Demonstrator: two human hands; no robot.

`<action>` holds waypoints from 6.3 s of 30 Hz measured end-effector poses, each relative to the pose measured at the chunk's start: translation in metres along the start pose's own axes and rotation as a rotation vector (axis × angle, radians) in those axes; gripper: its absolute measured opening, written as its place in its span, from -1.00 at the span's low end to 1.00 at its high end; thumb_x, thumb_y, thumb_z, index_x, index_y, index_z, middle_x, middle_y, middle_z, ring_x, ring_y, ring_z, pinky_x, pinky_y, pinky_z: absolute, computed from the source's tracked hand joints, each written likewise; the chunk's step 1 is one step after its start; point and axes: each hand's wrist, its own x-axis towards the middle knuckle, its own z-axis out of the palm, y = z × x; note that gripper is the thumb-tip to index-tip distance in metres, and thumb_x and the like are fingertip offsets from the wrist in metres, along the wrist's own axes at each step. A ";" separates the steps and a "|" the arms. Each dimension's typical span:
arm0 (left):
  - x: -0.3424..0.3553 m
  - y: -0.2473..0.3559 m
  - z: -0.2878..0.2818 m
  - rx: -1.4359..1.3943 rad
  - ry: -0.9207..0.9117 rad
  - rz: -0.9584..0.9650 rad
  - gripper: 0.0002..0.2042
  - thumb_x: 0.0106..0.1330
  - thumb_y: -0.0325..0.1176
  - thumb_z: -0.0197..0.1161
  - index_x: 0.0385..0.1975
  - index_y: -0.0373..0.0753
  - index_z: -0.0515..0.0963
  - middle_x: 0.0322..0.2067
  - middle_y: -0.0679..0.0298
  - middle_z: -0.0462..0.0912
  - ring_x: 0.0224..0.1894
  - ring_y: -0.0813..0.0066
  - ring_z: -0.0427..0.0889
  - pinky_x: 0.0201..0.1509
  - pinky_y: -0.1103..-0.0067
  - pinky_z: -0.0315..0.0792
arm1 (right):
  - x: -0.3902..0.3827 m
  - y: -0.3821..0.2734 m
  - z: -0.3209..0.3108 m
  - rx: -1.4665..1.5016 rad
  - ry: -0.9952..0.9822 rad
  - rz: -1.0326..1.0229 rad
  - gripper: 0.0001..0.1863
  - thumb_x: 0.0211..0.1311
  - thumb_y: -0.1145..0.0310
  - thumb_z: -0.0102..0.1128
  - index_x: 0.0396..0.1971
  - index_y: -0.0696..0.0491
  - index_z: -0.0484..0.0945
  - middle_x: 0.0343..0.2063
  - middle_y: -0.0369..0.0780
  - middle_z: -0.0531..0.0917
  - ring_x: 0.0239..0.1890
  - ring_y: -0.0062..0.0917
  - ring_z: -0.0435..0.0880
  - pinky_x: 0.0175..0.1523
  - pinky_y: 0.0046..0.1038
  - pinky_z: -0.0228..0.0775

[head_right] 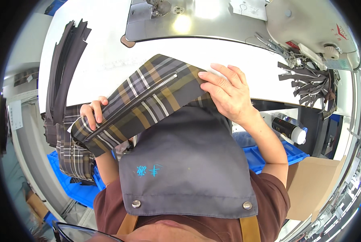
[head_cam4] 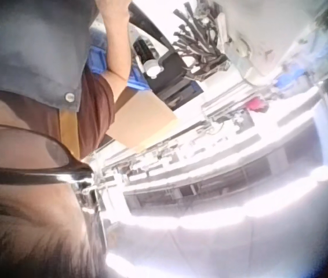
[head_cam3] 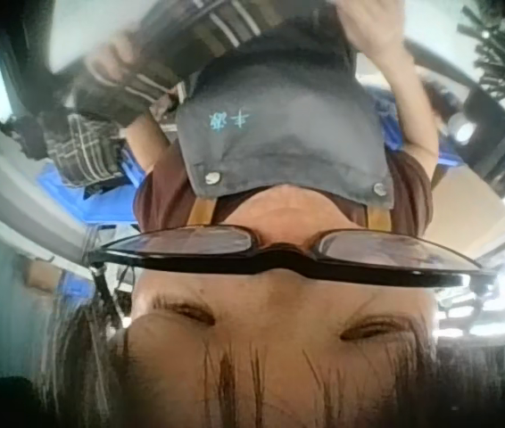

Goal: The person aligns a zipper onto a plaid fabric pouch and sews it using an industrial sewing machine. They handle the fabric and zipper with both hands to guide them under the needle, then inspect the finished seam and the zipper functionality.

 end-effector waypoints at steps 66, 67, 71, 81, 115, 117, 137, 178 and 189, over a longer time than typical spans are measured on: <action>0.123 0.020 0.014 0.887 0.774 0.046 -0.88 0.13 -0.48 0.29 -0.33 -0.26 0.58 -0.23 0.26 0.61 -0.17 0.52 0.57 -0.13 0.61 0.43 | 0.068 -0.020 0.006 1.387 -0.490 0.860 -0.86 0.07 0.46 0.29 -0.36 0.17 0.63 -0.52 -0.38 0.61 -0.46 -0.81 0.48 -0.34 -0.71 0.32; 0.126 0.014 0.039 1.197 0.825 0.121 -0.85 0.11 -0.47 0.32 -0.32 -0.24 0.58 -0.23 0.29 0.61 -0.15 0.52 0.56 -0.12 0.61 0.41 | 0.069 -0.024 0.006 1.400 -0.450 0.883 -0.87 0.05 0.47 0.30 -0.38 0.16 0.63 -0.54 -0.39 0.61 -0.49 -0.82 0.46 -0.38 -0.72 0.29; 0.098 -0.002 0.100 1.117 0.194 -0.095 -0.78 0.01 -0.37 0.39 -0.37 -0.25 0.55 -0.39 0.32 0.59 -0.28 0.47 0.54 -0.18 0.58 0.39 | 0.077 -0.034 0.002 1.381 -0.417 0.860 -0.90 0.05 0.46 0.31 -0.43 0.16 0.63 -0.59 -0.42 0.58 -0.54 -0.83 0.42 -0.45 -0.72 0.23; 0.107 -0.003 0.101 0.696 0.206 -0.442 -0.92 0.20 -0.49 0.22 -0.42 -0.37 0.52 -0.49 0.34 0.57 -0.39 0.67 0.51 -0.25 0.71 0.39 | 0.082 -0.033 0.003 1.330 -0.467 0.759 -0.88 0.15 0.42 0.22 -0.43 0.17 0.60 -0.62 -0.41 0.52 -0.52 -0.82 0.40 -0.42 -0.69 0.23; 0.089 -0.013 0.113 1.324 0.164 0.119 -0.83 0.05 -0.43 0.34 -0.38 -0.29 0.54 -0.42 0.25 0.55 -0.43 0.42 0.54 -0.31 0.62 0.41 | 0.069 -0.028 0.012 1.424 -0.437 0.867 -0.84 0.12 0.36 0.25 -0.35 0.13 0.61 -0.47 -0.37 0.62 -0.41 -0.76 0.51 -0.28 -0.67 0.34; 0.083 -0.018 0.115 1.357 0.197 0.123 -0.79 -0.04 -0.51 0.35 -0.38 -0.26 0.54 -0.40 0.24 0.55 -0.42 0.33 0.56 -0.34 0.56 0.44 | 0.069 -0.029 0.012 1.451 -0.422 0.905 -0.85 0.11 0.40 0.25 -0.35 0.13 0.62 -0.45 -0.35 0.64 -0.40 -0.75 0.54 -0.25 -0.66 0.37; 0.077 -0.026 0.114 1.601 0.117 0.326 -0.83 -0.06 -0.50 0.33 -0.45 -0.18 0.53 -0.45 0.38 0.54 -0.47 0.47 0.55 -0.12 0.40 0.41 | 0.075 -0.035 0.007 1.382 -0.488 0.874 -0.82 0.10 0.38 0.28 -0.33 0.14 0.59 -0.46 -0.36 0.61 -0.42 -0.77 0.49 -0.30 -0.67 0.35; 0.087 -0.029 0.102 0.581 0.372 -0.301 -0.96 0.22 -0.53 0.18 -0.44 -0.36 0.53 -0.47 0.33 0.51 -0.42 0.71 0.46 -0.34 0.74 0.34 | 0.073 -0.040 0.014 1.297 -0.436 0.848 -0.82 0.10 0.41 0.23 -0.32 0.17 0.59 -0.47 -0.38 0.60 -0.40 -0.77 0.48 -0.27 -0.66 0.33; 0.084 -0.035 0.105 0.773 0.327 -0.105 -0.96 0.15 -0.55 0.24 -0.46 -0.36 0.52 -0.46 0.26 0.53 -0.44 0.59 0.50 -0.37 0.67 0.36 | 0.068 -0.035 0.015 1.354 -0.469 0.961 -0.85 0.02 0.50 0.23 -0.37 0.18 0.60 -0.47 -0.36 0.61 -0.44 -0.77 0.50 -0.32 -0.67 0.32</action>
